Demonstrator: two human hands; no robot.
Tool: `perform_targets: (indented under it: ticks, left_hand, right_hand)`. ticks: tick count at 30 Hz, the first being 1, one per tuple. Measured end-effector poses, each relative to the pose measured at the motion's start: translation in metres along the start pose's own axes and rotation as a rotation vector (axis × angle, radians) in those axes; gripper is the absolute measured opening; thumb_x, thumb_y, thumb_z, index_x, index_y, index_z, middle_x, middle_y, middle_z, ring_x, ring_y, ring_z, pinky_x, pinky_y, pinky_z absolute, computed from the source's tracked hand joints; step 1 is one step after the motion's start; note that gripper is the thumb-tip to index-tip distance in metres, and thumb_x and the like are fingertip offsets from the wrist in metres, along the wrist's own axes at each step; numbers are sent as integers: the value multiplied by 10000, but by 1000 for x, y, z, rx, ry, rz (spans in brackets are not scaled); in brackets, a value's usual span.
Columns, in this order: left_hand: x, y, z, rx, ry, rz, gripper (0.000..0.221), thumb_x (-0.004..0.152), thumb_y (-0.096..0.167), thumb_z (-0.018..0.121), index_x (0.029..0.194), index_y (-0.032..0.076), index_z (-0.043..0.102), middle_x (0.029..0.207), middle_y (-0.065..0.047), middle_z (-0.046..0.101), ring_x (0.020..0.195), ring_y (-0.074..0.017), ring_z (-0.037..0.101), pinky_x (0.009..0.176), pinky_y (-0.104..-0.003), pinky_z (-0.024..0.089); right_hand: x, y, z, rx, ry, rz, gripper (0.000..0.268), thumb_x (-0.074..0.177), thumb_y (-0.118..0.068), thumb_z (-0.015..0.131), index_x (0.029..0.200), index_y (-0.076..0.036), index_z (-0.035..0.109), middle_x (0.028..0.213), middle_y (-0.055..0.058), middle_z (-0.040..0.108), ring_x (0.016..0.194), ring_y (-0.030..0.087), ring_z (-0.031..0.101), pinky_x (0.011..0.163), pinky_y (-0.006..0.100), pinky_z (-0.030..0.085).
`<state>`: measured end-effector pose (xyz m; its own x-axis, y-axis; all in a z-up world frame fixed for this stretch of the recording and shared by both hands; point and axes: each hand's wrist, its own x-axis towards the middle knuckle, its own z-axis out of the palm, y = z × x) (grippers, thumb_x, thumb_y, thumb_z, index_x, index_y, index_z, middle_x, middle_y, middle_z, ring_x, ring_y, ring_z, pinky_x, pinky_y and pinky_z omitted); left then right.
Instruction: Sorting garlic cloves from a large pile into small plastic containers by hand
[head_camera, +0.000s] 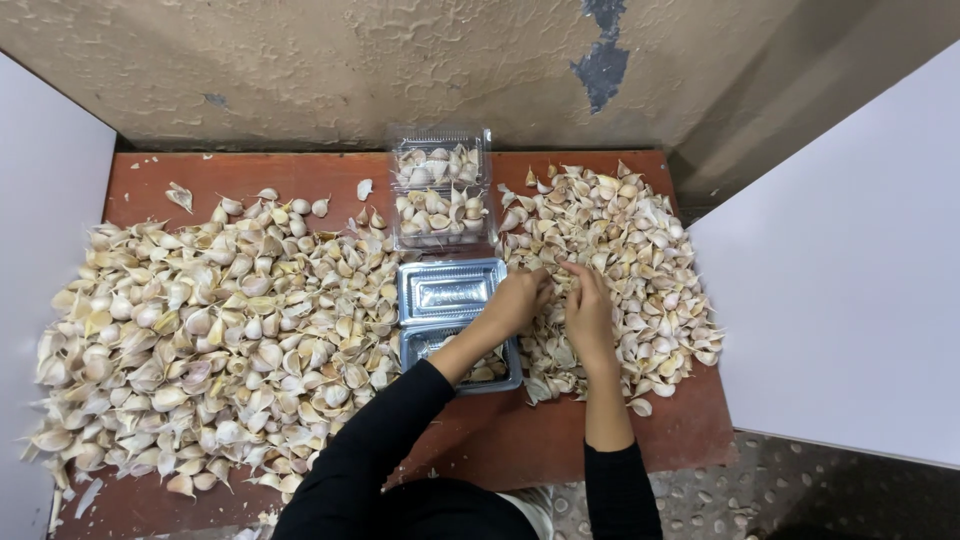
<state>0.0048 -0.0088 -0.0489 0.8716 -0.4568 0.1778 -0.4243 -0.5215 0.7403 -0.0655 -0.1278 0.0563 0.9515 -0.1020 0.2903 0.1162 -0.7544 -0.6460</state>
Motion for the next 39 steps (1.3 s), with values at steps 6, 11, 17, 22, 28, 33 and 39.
perform_targets:
  ticks: [6,11,17,22,28,33,39]
  left_hand:
    - [-4,14,-11,-120,18,-14,158,942,134,657,1036,26,724,856,-196,703,800,-394,738,669,-393,607]
    - [-9,41,-36,-186,0,-39,150,930,59,651,1051,-4,715,892,-250,686,847,-431,726,705,-427,601]
    - [-7,33,-29,-260,-33,-53,225,920,6,608,1132,-37,670,1014,-277,659,974,-465,689,809,-464,585]
    - [-13,59,-55,-355,-49,-25,387,909,-30,568,1295,-45,591,1174,-303,601,1147,-514,611,959,-529,527]
    - [-16,52,-50,-384,78,27,211,947,113,681,1144,39,669,1041,-223,716,1071,-442,669,922,-506,543]
    - [-18,58,-58,-387,159,-23,148,893,176,742,1033,136,715,922,-192,728,909,-417,704,791,-477,566]
    - [-19,51,-56,-384,139,-73,85,925,133,704,986,82,675,934,-195,741,843,-402,717,707,-460,561]
  right_hand:
    - [-3,-33,-12,91,11,40,572,825,95,512,1321,-162,630,1199,136,658,1178,406,606,1001,516,473]
    - [-6,-14,-4,34,72,98,478,813,8,605,1249,-184,646,1194,99,599,1141,387,614,974,497,501]
    - [-8,-29,-14,78,50,186,266,940,-55,548,1082,-199,720,941,56,722,992,324,700,869,425,539]
    - [-11,-36,-15,123,93,249,208,968,-143,627,1104,-233,757,941,69,770,932,288,720,814,407,553]
    - [-11,-43,-17,158,98,216,277,930,-47,608,1145,-160,743,1078,129,743,1069,387,670,924,470,510]
    - [-10,-42,-16,177,110,316,209,1011,-185,591,1147,-240,739,1033,39,763,1041,298,696,889,424,516]
    - [-10,-12,-7,1043,14,510,415,861,39,492,1266,-43,538,1103,7,482,777,44,530,592,146,462]
